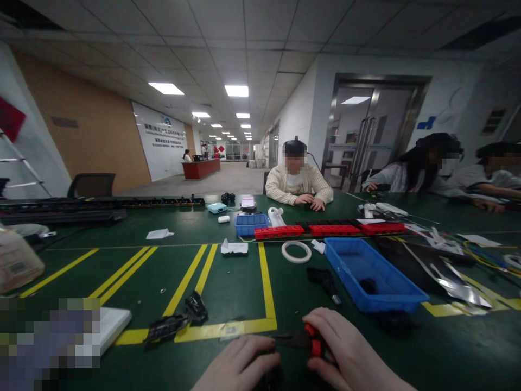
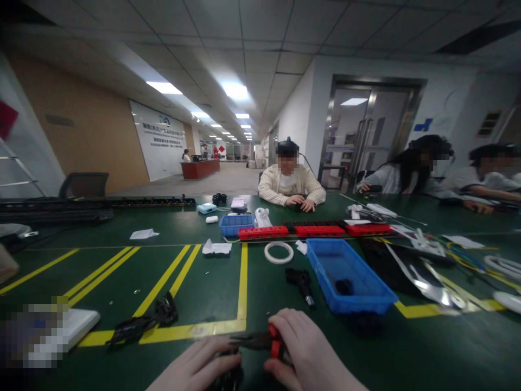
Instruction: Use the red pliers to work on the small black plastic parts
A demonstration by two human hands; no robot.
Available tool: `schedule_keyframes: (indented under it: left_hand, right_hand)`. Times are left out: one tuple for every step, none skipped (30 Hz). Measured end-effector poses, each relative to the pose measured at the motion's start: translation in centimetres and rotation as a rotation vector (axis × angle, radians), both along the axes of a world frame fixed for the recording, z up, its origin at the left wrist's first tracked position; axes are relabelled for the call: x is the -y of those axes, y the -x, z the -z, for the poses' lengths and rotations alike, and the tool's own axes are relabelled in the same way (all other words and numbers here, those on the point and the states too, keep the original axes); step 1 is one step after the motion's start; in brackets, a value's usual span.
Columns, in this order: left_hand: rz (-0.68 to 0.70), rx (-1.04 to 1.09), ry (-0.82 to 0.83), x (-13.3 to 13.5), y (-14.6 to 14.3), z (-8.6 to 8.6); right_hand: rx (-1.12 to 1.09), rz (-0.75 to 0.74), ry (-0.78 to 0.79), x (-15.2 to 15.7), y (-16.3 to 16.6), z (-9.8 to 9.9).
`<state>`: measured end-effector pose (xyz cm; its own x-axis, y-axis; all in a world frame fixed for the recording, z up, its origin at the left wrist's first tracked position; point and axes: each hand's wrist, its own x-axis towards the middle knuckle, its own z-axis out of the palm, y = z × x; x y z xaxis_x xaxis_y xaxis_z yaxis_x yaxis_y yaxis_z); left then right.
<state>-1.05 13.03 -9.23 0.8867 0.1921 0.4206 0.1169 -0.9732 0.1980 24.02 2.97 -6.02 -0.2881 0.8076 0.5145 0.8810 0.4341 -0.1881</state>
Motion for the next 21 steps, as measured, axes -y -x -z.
schedule_keyframes:
  left_hand:
    - [-0.022, -0.016, 0.020, 0.1, 0.1, 0.2]
    - [-0.040, -0.034, 0.049, 0.3, 0.1, 0.2]
    - [-0.073, -0.049, 0.091, 0.6, 0.3, -0.2]
    - [-0.083, -0.055, 0.146, 1.0, 0.4, -0.9]
    - [-0.050, -0.099, 0.201, 1.5, 0.5, -1.7]
    - [-0.066, -0.128, 0.262, 1.9, 0.6, -2.6]
    - [-0.089, -0.173, 0.321, 2.2, 0.7, -3.5]
    - [-0.122, -0.208, 0.370, 2.5, 0.8, -4.3]
    - [-0.139, -0.221, 0.399, 2.7, 0.8, -4.8]
    - [-0.146, -0.211, 0.409, 2.9, 0.8, -5.1]
    - [-0.124, -0.192, 0.401, 2.9, 0.8, -5.1]
    - [-0.110, -0.179, 0.387, 3.0, 0.8, -5.0]
    - [-0.097, -0.172, 0.374, 3.0, 0.7, -4.8]
    - [-0.093, -0.177, 0.369, 3.0, 0.7, -4.5]
    - [-0.096, -0.184, 0.371, 3.1, 0.7, -4.4]
    - [-0.104, -0.193, 0.382, 3.2, 0.7, -4.4]
    - [-0.114, -0.194, 0.396, 3.2, 0.7, -4.4]
    - [-0.122, -0.196, 0.411, 3.3, 0.8, -4.6]
    - [-0.132, -0.201, 0.426, 3.4, 0.8, -4.8]
    - [-0.139, -0.204, 0.440, 3.5, 0.8, -5.1]
    - [-0.146, -0.208, 0.455, 3.5, 0.8, -5.3]
  right_hand:
    - [0.024, -0.010, -0.029, 0.1, -0.1, 0.5]
    - [0.050, -0.015, -0.048, 0.1, -0.1, 0.8]
    - [0.073, -0.020, -0.061, 0.2, -0.2, 1.0]
    - [0.087, -0.025, -0.077, 0.3, -0.1, 1.0]
    - [0.095, -0.033, -0.090, 0.4, 0.0, 0.8]
    - [0.094, -0.040, -0.097, 0.4, 0.1, 0.5]
    - [0.091, -0.047, -0.091, 0.5, 0.3, 0.1]
    - [0.087, -0.058, -0.078, 0.5, 0.5, -0.4]
    - [0.088, -0.067, -0.051, 0.5, 0.6, -0.9]
    - [0.105, -0.084, -0.021, 0.5, 0.8, -1.3]
    - [0.112, -0.095, -0.008, 0.5, 0.9, -1.6]
    - [0.110, -0.092, -0.006, 0.5, 1.0, -1.7]
    - [0.108, -0.090, -0.009, 0.6, 1.0, -1.8]
    - [0.102, -0.085, -0.017, 0.6, 1.1, -1.7]
    - [0.098, -0.084, -0.020, 0.6, 1.1, -1.6]
    - [0.097, -0.087, -0.020, 0.6, 1.1, -1.5]
    - [0.097, -0.095, -0.018, 0.7, 1.0, -1.4]
    - [0.100, -0.108, -0.016, 0.7, 1.0, -1.3]
    - [0.102, -0.121, -0.021, 0.8, 0.9, -1.3]
    - [0.108, -0.136, -0.029, 0.8, 0.9, -1.2]
    - [0.115, -0.149, -0.038, 0.8, 0.8, -1.2]
